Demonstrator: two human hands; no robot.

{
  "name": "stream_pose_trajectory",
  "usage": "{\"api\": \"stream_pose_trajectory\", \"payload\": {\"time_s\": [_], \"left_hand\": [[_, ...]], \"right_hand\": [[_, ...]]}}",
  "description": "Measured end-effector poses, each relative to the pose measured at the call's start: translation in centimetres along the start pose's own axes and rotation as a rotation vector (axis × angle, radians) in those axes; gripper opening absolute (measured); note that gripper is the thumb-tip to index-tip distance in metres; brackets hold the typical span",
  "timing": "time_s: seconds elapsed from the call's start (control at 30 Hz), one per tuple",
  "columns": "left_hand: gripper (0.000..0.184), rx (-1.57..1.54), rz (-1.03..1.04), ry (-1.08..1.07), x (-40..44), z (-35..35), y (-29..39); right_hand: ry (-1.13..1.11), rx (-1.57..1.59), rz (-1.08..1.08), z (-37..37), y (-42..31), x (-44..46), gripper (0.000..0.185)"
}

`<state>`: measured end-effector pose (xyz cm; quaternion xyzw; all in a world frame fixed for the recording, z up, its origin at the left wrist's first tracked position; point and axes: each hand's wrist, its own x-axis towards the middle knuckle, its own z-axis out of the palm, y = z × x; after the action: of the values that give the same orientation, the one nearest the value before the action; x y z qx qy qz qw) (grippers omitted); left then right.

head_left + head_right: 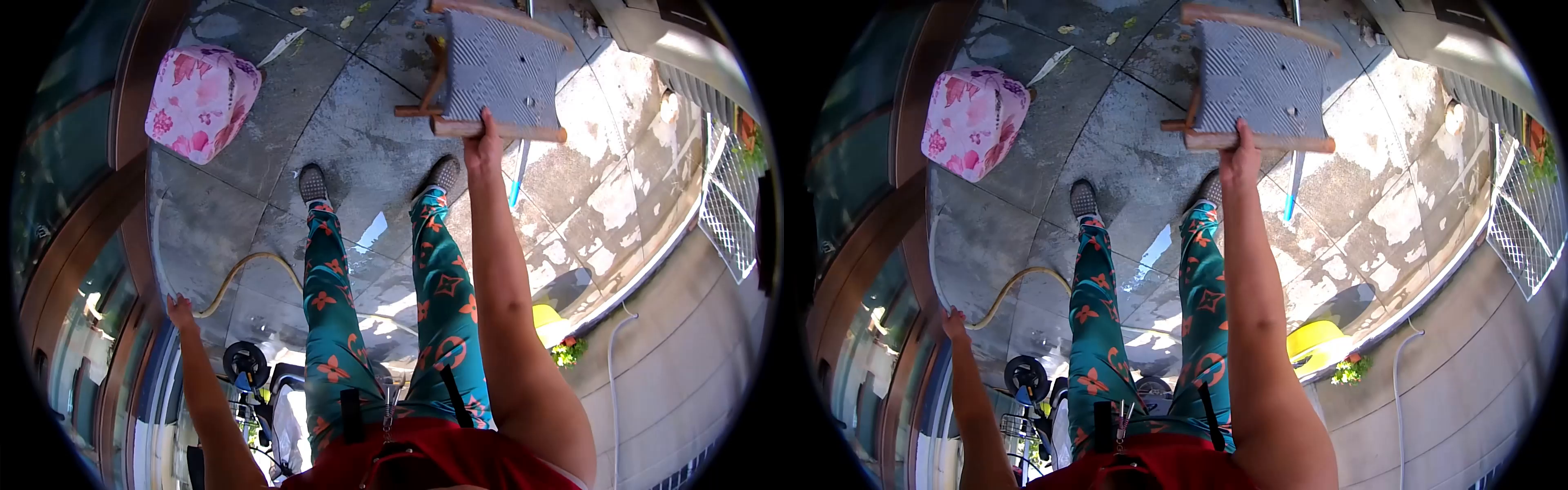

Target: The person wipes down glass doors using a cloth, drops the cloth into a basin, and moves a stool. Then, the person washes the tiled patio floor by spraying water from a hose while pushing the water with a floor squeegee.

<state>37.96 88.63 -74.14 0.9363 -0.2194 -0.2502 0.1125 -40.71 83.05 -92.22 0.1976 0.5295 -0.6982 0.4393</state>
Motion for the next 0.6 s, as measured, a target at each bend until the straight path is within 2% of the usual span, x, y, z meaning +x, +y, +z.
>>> {"api": "stream_pose_trajectory", "payload": {"time_s": [0.13, 0.2, 0.27, 0.37, 0.43, 0.47, 0.5, 0.53, 0.57, 0.6], "left_hand": [[0.053, 0.022, -0.008, 0.035, -0.2, -0.1, 0.0], [0.053, 0.028, 0.001, 0.050, -0.2, 0.4, 0.0], [0.053, 0.060, 0.012, 0.044, -0.8, 0.5, 0.8], [0.040, 0.157, 0.064, 0.050, -1.2, 1.5, 1.1], [0.038, 0.163, 0.079, 0.044, -0.5, 2.2, 0.8], [0.037, 0.165, 0.086, 0.044, -0.3, 2.5, 0.4], [0.041, 0.155, 0.086, 0.043, -0.4, 2.9, 0.5], [0.045, 0.146, 0.087, 0.043, -0.5, 3.3, 0.9], [0.049, 0.140, 0.087, 0.046, -0.5, 3.6, 1.1], [0.047, 0.148, 0.092, 0.045, -0.5, 3.9, 1.2]], "right_hand": [[-0.013, -0.177, -0.025, 6.7, 1.0, 3.1, 0.039], [-0.104, -0.239, -0.111, 9.1, 0.4, 5.9, 0.044], [-0.271, -0.433, -0.264, 11.9, -1.4, 9.0, 0.056], [-0.418, -0.690, -0.129, 13.6, -5.9, 14.5, 0.056], [-0.515, -0.463, -0.008, 13.8, -8.0, 15.5, 0.064], [-0.605, -0.355, -0.019, 13.6, -8.8, 15.2, 0.077], [-0.227, -0.735, -0.223, 12.8, -9.5, 14.8, 0.064], [-0.199, -0.832, -0.463, 11.7, -9.2, 15.3, 0.078], [-0.154, -0.826, -0.416, 9.0, -10.1, 17.0, 0.072], [0.013, -0.673, -0.393, 7.8, -10.4, 16.7, 0.064]]}}
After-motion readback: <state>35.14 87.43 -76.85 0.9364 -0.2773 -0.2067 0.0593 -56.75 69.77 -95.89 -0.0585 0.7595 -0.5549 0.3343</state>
